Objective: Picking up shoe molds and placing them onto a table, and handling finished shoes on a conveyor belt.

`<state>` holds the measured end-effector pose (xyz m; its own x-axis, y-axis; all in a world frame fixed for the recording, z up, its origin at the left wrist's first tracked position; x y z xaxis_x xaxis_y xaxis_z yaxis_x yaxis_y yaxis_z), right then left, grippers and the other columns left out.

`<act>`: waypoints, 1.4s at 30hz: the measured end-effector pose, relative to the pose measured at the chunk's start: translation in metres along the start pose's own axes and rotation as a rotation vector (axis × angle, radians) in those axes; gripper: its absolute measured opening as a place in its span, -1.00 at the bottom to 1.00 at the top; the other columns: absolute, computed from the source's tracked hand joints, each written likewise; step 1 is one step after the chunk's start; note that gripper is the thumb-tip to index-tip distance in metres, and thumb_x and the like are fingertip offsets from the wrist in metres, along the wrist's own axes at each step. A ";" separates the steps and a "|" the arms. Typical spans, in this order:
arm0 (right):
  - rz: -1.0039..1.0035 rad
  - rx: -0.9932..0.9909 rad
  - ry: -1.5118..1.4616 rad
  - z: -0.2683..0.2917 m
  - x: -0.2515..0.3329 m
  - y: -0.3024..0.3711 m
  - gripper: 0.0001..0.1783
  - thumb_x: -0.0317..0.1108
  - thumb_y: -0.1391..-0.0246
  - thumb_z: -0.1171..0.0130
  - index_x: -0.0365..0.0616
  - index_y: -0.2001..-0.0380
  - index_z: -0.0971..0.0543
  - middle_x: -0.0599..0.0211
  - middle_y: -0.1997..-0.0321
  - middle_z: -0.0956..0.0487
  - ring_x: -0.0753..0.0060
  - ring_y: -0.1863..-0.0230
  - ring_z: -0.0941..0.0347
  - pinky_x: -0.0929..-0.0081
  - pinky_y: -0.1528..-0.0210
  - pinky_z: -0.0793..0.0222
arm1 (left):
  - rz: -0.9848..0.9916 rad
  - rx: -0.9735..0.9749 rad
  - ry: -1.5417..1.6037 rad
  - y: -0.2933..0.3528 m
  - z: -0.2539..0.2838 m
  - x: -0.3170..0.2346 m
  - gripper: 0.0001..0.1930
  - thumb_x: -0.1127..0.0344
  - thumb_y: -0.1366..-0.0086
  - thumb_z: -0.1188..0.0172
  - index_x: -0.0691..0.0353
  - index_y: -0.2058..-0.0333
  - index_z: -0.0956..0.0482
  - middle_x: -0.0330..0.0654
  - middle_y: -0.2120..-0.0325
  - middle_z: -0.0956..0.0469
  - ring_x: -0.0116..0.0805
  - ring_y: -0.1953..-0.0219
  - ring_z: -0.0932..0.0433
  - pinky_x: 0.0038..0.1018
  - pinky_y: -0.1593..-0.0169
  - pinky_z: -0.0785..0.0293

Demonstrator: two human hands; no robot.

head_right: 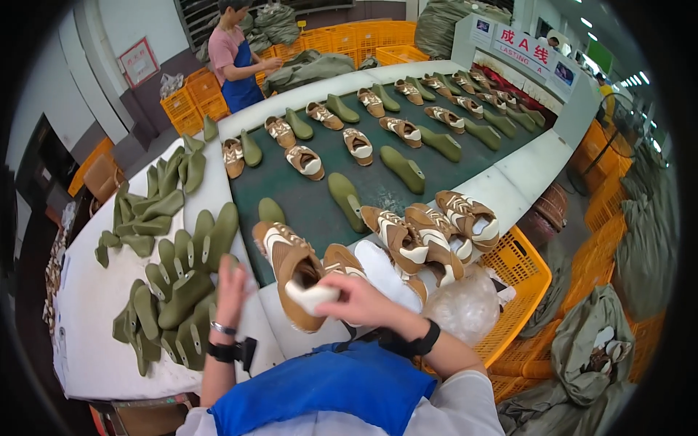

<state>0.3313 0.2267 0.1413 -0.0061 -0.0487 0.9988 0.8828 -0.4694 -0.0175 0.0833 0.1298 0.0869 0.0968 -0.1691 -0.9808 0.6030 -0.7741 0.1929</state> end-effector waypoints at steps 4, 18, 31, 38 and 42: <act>0.111 0.127 0.688 -0.050 -0.012 -0.017 -0.69 -0.30 0.05 -0.19 -0.20 0.24 -0.45 0.25 0.32 -0.44 0.32 0.43 -0.46 0.48 0.34 -0.40 | 0.310 0.493 0.276 0.026 -0.055 0.052 -0.47 0.00 -0.34 0.20 0.16 -0.18 -0.10 -0.16 -0.06 -0.28 -0.34 -0.02 -0.35 -0.34 -0.05 -0.35; 0.122 0.093 0.903 -0.050 -0.016 -0.236 -0.65 -0.26 0.20 -0.18 -0.13 0.25 -0.53 0.08 0.28 -0.55 0.04 0.20 -0.46 0.22 0.14 -0.37 | -0.430 -0.259 -1.286 0.030 0.117 0.083 -0.53 0.31 0.13 -0.29 0.21 0.16 -0.45 -0.04 -0.09 -0.21 0.06 -0.11 -0.16 -0.09 -0.13 -0.09; -0.140 -0.191 1.010 -0.055 -0.194 -0.446 -0.70 -0.36 0.20 -0.23 -0.11 0.28 -0.52 0.00 0.20 -0.50 0.04 0.13 -0.45 0.25 0.08 -0.38 | -0.568 -0.387 -1.202 0.022 0.121 0.088 -0.78 0.33 -0.04 -0.15 0.17 0.28 -0.53 0.04 0.07 -0.41 0.10 0.11 -0.40 -0.18 0.11 -0.41; -0.038 -0.082 0.961 -0.046 -0.207 -0.439 -0.57 -0.43 0.20 -0.21 -0.06 0.14 -0.48 0.05 0.10 -0.45 -0.03 0.08 -0.40 0.23 0.02 -0.33 | -0.472 -0.393 -1.268 0.017 0.120 0.096 -0.78 0.37 0.11 -0.16 0.14 0.37 -0.52 0.01 -0.01 -0.33 0.05 0.02 -0.34 -0.18 0.10 -0.37; 0.210 -0.112 0.952 -0.022 -0.082 -0.403 -0.58 -0.44 0.13 -0.13 -0.03 0.09 -0.48 0.05 0.14 -0.47 -0.01 0.16 -0.43 0.27 0.11 -0.37 | -0.494 -0.385 -1.255 0.018 0.119 0.094 -0.79 0.39 0.10 -0.15 0.16 0.38 -0.51 0.02 -0.02 -0.31 0.07 0.02 -0.33 -0.17 0.11 -0.38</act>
<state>-0.0344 0.4005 0.0650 -0.2738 -0.8085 0.5210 0.8599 -0.4484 -0.2440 0.0086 0.0273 0.0009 -0.8259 -0.5159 -0.2276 0.5631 -0.7336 -0.3806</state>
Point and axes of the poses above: each hand's wrist, its own y-axis away from the middle knuckle, its own z-axis out of the back of the hand, x = y × z, the point moved 6 cm from there along -y, towards the middle knuckle
